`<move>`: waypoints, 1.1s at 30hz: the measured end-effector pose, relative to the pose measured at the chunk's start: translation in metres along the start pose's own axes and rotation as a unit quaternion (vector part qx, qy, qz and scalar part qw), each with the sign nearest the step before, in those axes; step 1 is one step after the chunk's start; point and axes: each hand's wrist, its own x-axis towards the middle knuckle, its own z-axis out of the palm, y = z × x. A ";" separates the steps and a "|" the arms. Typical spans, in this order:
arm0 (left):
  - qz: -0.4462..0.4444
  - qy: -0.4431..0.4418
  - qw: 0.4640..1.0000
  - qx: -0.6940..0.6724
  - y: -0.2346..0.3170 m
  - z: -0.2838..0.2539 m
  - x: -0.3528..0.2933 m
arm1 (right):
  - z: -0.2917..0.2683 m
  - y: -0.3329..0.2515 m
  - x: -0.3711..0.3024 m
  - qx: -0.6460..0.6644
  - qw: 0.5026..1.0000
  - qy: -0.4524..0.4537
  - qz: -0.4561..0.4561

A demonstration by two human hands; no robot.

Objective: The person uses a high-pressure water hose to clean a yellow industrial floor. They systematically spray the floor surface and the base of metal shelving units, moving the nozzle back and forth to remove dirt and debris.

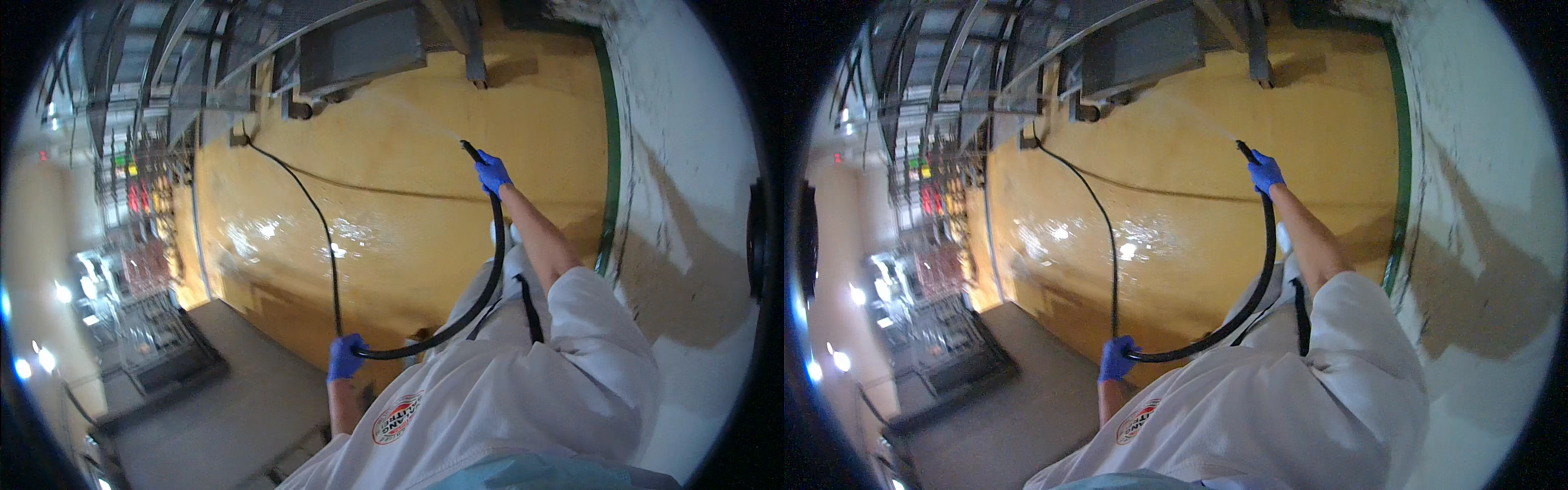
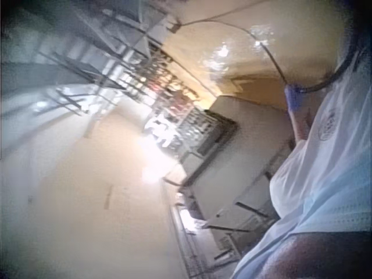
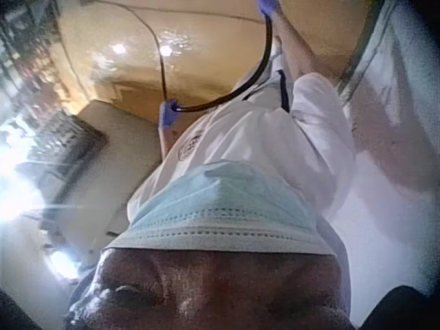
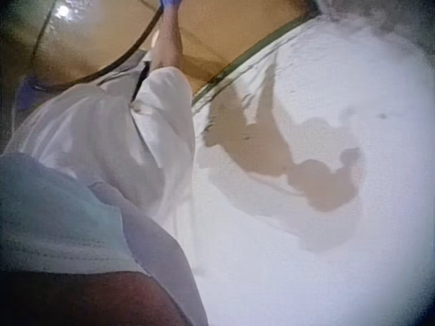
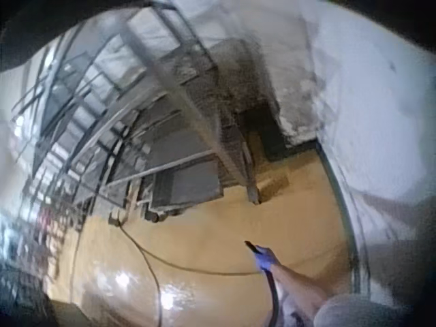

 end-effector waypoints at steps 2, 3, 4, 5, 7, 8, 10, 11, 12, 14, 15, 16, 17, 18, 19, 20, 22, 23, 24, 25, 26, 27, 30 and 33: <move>-0.048 0.029 0.987 -0.153 -0.039 0.016 -0.002 | -0.002 0.003 -0.005 0.020 0.998 0.052 -0.009; -0.025 0.055 0.990 -0.131 -0.055 0.026 -0.003 | -0.005 0.004 -0.004 0.025 0.997 0.069 -0.016; -0.005 0.084 0.991 -0.108 -0.072 0.037 -0.005 | -0.008 0.010 -0.007 0.029 0.996 0.084 -0.017; 0.022 0.105 0.994 -0.022 -0.063 0.034 0.002 | -0.017 0.019 -0.009 0.033 0.993 0.108 -0.020; 0.065 0.118 0.989 0.060 -0.057 0.021 0.006 | -0.027 0.031 -0.016 0.015 0.992 0.122 -0.021; 0.014 0.125 0.990 -0.060 -0.101 0.043 0.000 | -0.026 0.035 -0.019 0.002 0.993 0.121 -0.017; -0.008 0.136 0.979 -0.149 -0.131 0.076 0.004 | -0.023 0.042 -0.029 0.024 0.991 0.131 -0.009; 0.024 0.137 0.983 -0.117 -0.111 0.055 0.013 | -0.029 0.049 -0.029 0.008 0.989 0.145 -0.008; 0.048 0.143 0.985 -0.081 -0.103 0.047 0.016 | -0.029 0.054 -0.028 -0.007 0.989 0.151 -0.006; -0.012 0.142 0.958 -0.250 -0.134 0.074 0.019 | -0.016 0.057 -0.028 -0.031 0.989 0.144 0.002; 0.011 0.143 0.971 -0.192 -0.150 0.084 0.018 | -0.006 0.058 -0.026 -0.038 0.990 0.137 0.006; 0.036 0.144 0.980 -0.130 -0.161 0.083 0.019 | 0.008 0.062 -0.024 -0.041 0.990 0.131 0.009; -0.003 0.140 0.968 -0.208 -0.178 0.090 0.019 | 0.020 0.066 -0.023 -0.044 0.990 0.133 0.007; -0.043 0.135 0.948 -0.284 -0.194 0.098 0.019 | 0.032 0.068 -0.021 -0.048 0.990 0.134 0.005; -0.045 0.145 0.947 -0.284 -0.204 0.093 0.022 | 0.051 0.069 -0.016 -0.048 0.989 0.138 0.001; -0.049 0.156 0.944 -0.288 -0.217 0.092 0.024 | 0.060 0.061 -0.010 -0.051 0.988 0.149 -0.002; 0.008 0.206 0.968 -0.140 -0.222 0.058 0.019 | 0.086 0.065 0.006 -0.052 0.983 0.174 -0.005; -0.010 0.227 0.962 -0.152 -0.233 0.051 0.019 | 0.099 0.066 0.018 -0.046 0.984 0.172 -0.017; -0.021 0.246 0.958 -0.150 -0.241 0.041 0.021 | 0.108 0.071 0.031 -0.026 0.984 0.172 -0.026; -0.040 0.264 0.950 -0.160 -0.251 0.041 0.021 | 0.120 0.074 0.045 -0.019 0.985 0.170 -0.037; -0.056 0.272 0.948 -0.157 -0.257 0.042 0.021 | 0.138 0.071 0.054 -0.028 0.985 0.162 -0.050; -0.072 0.279 0.945 -0.155 -0.262 0.045 0.022 | 0.154 0.067 0.063 -0.038 0.985 0.154 -0.064; -0.097 0.285 0.939 -0.164 -0.281 0.050 0.023 | 0.199 0.067 0.087 -0.092 0.978 0.148 -0.111; -0.123 0.284 0.932 -0.189 -0.306 0.078 0.024 | 0.230 0.073 0.116 -0.133 0.973 0.125 -0.143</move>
